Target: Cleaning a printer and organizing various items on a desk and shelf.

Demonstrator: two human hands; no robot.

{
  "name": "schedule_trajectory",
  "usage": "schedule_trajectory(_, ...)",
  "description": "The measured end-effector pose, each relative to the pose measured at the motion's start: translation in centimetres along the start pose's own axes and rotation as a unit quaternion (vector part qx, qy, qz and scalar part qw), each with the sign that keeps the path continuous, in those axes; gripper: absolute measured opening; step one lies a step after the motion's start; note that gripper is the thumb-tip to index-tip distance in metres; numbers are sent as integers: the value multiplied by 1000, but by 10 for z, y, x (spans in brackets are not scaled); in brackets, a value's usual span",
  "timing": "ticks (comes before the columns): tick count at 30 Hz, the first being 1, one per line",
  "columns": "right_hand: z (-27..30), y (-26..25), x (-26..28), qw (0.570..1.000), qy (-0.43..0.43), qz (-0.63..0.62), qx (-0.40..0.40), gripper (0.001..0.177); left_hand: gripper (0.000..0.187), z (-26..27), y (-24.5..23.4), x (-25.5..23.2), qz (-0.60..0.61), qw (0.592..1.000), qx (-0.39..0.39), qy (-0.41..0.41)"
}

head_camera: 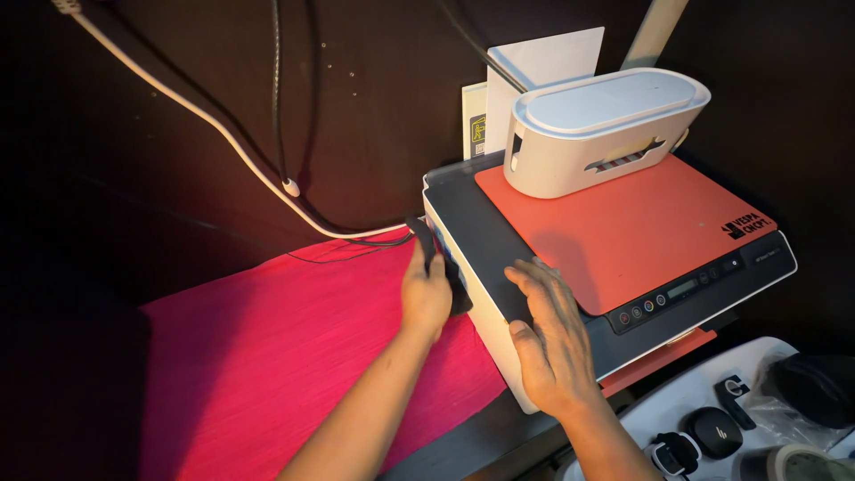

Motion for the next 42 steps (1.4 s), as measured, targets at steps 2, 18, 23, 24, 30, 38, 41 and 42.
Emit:
schedule_trajectory(2,2,1,1,1000,0,-5,1,53,54,-19,13,7,42,999,-6,-3)
schedule_trajectory(18,7,1,-12,998,32,-41,-40,61,40,-45,40,-54,-260,841,-84,467)
schedule_trajectory(23,5,1,-9,998,12,-37,-42,59,40,-88,71,-51,-542,763,67,345)
schedule_trajectory(24,4,1,-8,998,17,-31,-43,59,42,-87,77,-47,-604,731,100,302)
schedule_trajectory(30,7,2,-16,997,23,-37,-66,56,38,-29,51,-44,-511,765,134,369)
schedule_trajectory(38,8,0,-17,995,2,-77,-70,58,30,93,-17,-33,-158,885,255,357)
schedule_trajectory(41,8,-1,-16,995,17,-77,-62,58,24,75,-33,-14,-4,969,191,157)
schedule_trajectory(42,9,-1,-15,995,21,-74,-62,58,25,61,-40,-11,48,991,109,55)
Point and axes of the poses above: each hand's wrist, its own z-axis away from the middle knuckle, its own y-axis out of the palm, x = y × z, the point moved 1 cm from there along -z, towards the middle knuckle, and after that the axes turned 2 degrees about -x, right-handed, at the moved point
